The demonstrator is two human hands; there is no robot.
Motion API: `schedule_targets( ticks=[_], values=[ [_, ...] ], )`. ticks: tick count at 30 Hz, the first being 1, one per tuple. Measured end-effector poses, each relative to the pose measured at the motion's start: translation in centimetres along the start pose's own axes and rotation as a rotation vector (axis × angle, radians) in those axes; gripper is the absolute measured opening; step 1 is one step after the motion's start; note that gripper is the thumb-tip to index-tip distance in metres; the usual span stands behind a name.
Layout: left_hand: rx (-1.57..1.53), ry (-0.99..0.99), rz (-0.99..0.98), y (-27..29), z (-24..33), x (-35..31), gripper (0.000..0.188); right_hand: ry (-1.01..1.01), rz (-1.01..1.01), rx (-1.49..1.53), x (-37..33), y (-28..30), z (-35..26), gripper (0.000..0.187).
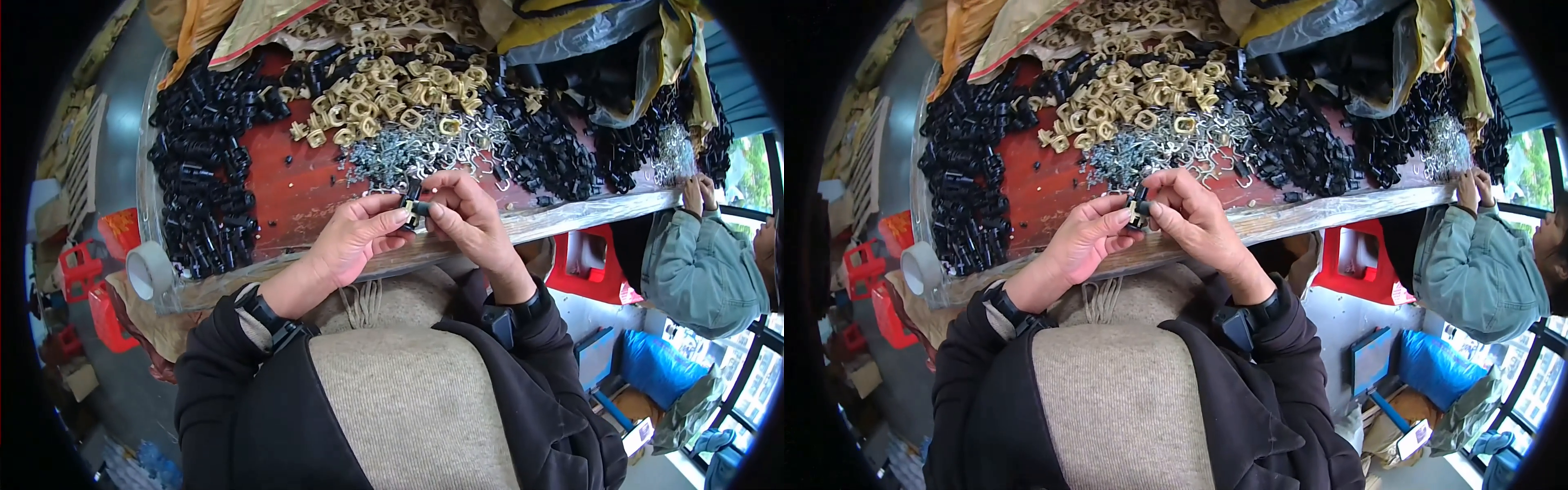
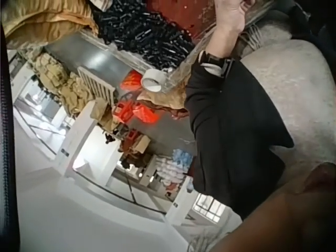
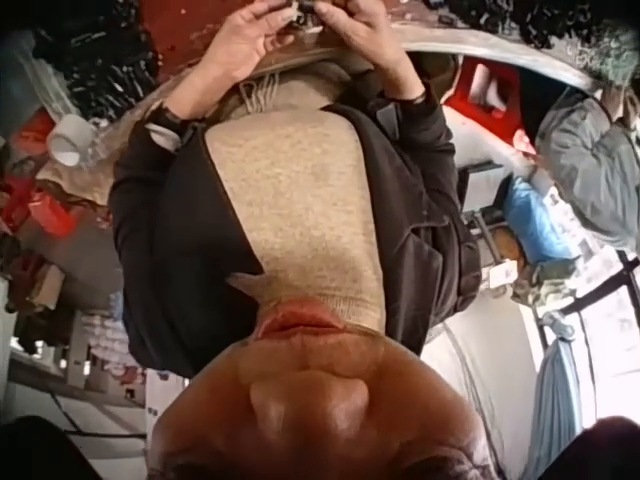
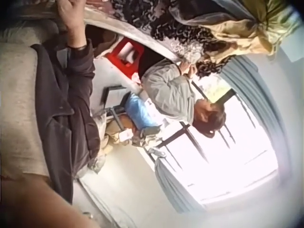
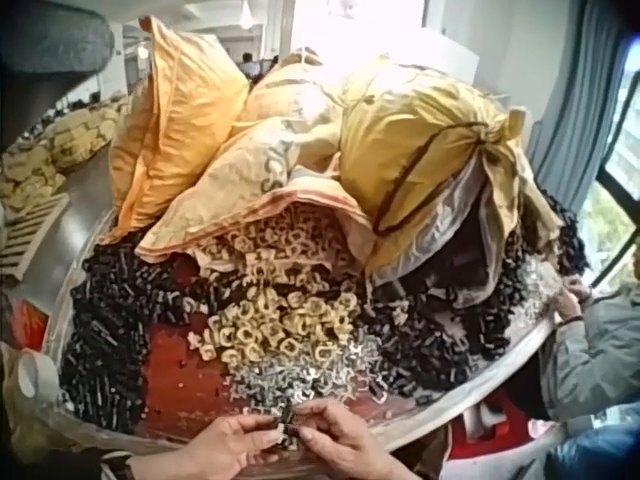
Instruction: The person assembles components by hand, inserting a small metal clip and a beige plastic insert into a black plastic housing. They then fit a larger black plastic sleeve over the assembly and place the completed unit onto the work table.
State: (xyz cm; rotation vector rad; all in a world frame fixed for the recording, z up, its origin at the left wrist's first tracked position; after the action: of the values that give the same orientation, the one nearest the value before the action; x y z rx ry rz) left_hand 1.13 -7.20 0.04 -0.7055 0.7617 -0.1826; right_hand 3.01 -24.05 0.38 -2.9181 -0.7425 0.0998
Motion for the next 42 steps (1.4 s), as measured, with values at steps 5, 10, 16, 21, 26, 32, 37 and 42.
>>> schedule_targets(
  ticks=[5,10,16,21,26,32,37,42],
  values=[
    [-0.003,-0.012,0.007,-0.1,-0.4,0.8,0.029,0.056,0.098,-0.268,-0.3,-0.1,0.4,0.023],
    [0.023,-0.042,0.003,0.0,-0.3,-0.1,0.024,0.175,0.183,-0.556,-0.3,-1.3,0.0,0.018],
    [0.011,-0.029,-0.076,0.7,-0.3,-1.4,0.02,0.177,0.245,-0.557,-1.2,-3.3,-0.4,0.021],
    [0.005,0.004,-0.135,1.8,-0.3,-3.2,0.022,0.27,0.231,-0.672,-2.1,-5.2,-0.4,0.025],
    [0.07,-0.017,-0.205,1.3,0.0,-4.3,0.021,0.474,0.196,-0.749,-2.6,-5.8,-0.8,0.026],
    [0.15,-0.058,-0.207,1.5,0.6,-3.7,0.023,0.573,0.322,-0.993,-1.5,-1.6,-2.1,0.022],
    [0.191,-0.111,-0.239,1.7,1.1,-2.3,0.024,0.426,0.621,-1.247,1.7,9.3,-3.8,0.02],
    [0.208,-0.094,-0.204,0.9,1.3,-0.5,0.026,0.44,0.746,-1.653,5.2,18.3,-3.7,0.025]
  ],
)
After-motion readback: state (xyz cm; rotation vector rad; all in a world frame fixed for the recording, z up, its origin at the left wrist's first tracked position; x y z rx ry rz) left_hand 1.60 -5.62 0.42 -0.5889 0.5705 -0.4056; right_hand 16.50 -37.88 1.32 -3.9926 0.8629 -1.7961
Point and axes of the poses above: each hand's wrist, its own x-axis towards the middle knuckle, its own y-axis out of the back of the hand, z = x × y, the point moved 1 cm from there along x, towards the middle knuckle, and after that the axes turned 5 degrees about -x, right-handed, at the moved point
